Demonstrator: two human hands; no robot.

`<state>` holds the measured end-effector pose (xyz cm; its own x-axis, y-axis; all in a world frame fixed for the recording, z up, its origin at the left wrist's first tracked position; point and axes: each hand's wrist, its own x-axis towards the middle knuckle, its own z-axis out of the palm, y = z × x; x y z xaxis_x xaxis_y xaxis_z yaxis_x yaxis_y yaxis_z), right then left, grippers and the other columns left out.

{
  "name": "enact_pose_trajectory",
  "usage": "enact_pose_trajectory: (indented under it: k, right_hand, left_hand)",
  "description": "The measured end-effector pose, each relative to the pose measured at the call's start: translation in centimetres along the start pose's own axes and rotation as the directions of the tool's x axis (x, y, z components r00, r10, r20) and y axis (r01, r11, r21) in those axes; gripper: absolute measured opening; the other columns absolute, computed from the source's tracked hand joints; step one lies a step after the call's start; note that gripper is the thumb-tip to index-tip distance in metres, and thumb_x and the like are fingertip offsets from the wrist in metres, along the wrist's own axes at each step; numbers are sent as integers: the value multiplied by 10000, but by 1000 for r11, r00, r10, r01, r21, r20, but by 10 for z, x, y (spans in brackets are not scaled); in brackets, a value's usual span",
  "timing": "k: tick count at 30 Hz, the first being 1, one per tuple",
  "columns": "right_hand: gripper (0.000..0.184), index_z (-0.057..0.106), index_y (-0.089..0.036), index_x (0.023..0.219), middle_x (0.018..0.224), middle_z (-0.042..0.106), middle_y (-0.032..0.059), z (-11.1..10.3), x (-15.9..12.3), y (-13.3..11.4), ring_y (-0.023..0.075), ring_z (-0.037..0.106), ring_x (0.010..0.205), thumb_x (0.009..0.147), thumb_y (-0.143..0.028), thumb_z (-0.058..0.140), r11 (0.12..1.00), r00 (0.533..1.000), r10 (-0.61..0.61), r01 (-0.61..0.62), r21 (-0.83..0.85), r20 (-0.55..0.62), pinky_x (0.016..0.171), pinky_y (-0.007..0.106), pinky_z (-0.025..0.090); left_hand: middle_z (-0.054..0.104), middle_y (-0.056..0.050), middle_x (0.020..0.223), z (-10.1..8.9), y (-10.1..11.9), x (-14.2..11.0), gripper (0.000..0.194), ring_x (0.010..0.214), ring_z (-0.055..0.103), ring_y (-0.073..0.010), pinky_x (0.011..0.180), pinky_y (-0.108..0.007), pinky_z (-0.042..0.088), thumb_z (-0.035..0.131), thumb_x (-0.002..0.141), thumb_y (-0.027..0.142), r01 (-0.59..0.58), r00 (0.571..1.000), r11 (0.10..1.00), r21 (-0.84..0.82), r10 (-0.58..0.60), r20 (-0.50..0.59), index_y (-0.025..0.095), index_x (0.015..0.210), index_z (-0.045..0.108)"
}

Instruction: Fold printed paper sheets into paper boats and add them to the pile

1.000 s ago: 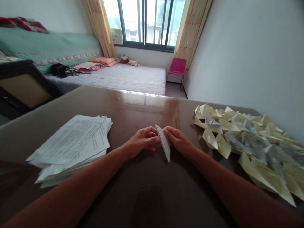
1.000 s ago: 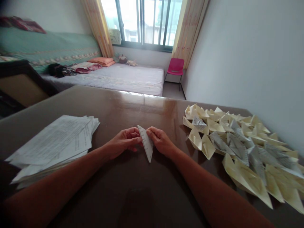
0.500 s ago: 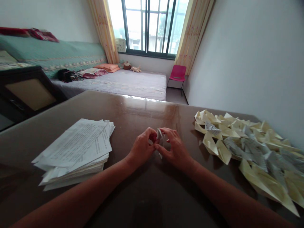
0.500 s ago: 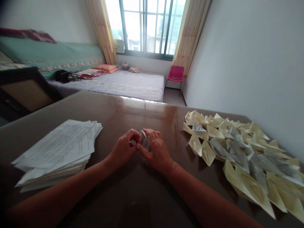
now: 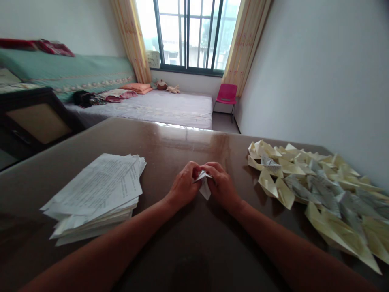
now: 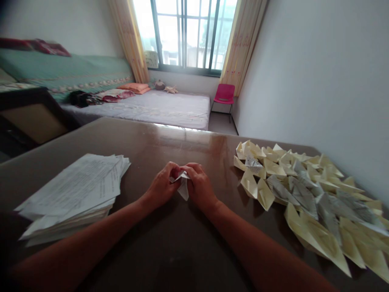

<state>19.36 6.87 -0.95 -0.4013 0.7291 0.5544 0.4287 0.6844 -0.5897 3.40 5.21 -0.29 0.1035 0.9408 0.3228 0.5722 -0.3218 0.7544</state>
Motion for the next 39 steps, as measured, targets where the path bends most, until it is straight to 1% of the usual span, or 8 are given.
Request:
enact_pose_trajectory:
  k: [6,10,15,22,27,32,35,39]
  right_hand:
    - [392,542,-193,1114,1110,532,83,1,5,16,174,552,884,768,-40,440,999,999,28,-27,38,-34,809,319,481]
    - [312,604,-199,923,927,578,54,-1,3,25,189,532,892,742,-5,441,999,993,4,0,-32,118,819,332,459]
    - [324,689,-241,965,957,625,53,-8,-2,27,186,520,933,820,-42,479,995,973,-74,87,-51,219,849,338,455]
    - [305,702,-280,1056,1010,647,62,-18,-1,24,197,515,963,908,-141,474,967,926,-163,219,-134,341,885,373,456]
    - [379,640,-288,1187,1065,625,77,-24,-2,21,200,514,1005,904,-115,457,942,881,-190,288,-172,434,915,392,442]
    - [419,614,-297,1222,1086,642,67,-21,-1,18,205,520,1049,890,-95,457,948,904,-131,235,-216,408,934,408,426]
    - [436,462,-225,1376,1338,539,92,-11,-1,9,225,429,1254,941,-226,422,948,908,-110,219,-232,405,1047,437,349]
    - [691,268,-131,1475,1519,290,142,-2,-7,1,240,213,1419,932,-543,381,935,835,-63,241,-260,547,1148,441,200]
  left_hand:
    - [513,7,831,-7,-16,12,182,746,498,-136,636,-242,413,521,705,96,-83,997,990,112,82,17,196,854,492]
    - [544,-16,888,-14,-20,9,185,812,516,-169,684,-278,434,516,713,85,-157,984,926,344,117,135,209,848,539]
    - [603,-32,1005,-29,-17,2,190,994,509,-211,716,-291,465,510,811,139,-251,956,793,555,112,272,243,939,605]
    - [623,-88,945,-42,0,-2,209,957,519,-232,774,-336,482,491,895,186,-411,886,621,668,100,452,200,1016,661]
    - [615,-93,1013,-37,5,-5,219,989,526,-211,806,-309,486,507,888,141,-516,836,585,626,184,517,170,1063,635]
    - [652,-94,962,-34,5,-6,217,937,576,-209,772,-300,487,524,860,90,-565,795,563,603,174,581,150,1022,657]
    - [663,-107,997,-34,7,-6,198,940,594,-224,791,-316,487,532,852,83,-564,793,546,620,146,592,129,990,666]
    - [664,-93,1034,-37,6,-4,182,957,591,-219,838,-324,482,534,867,110,-533,803,611,585,146,578,144,984,670]
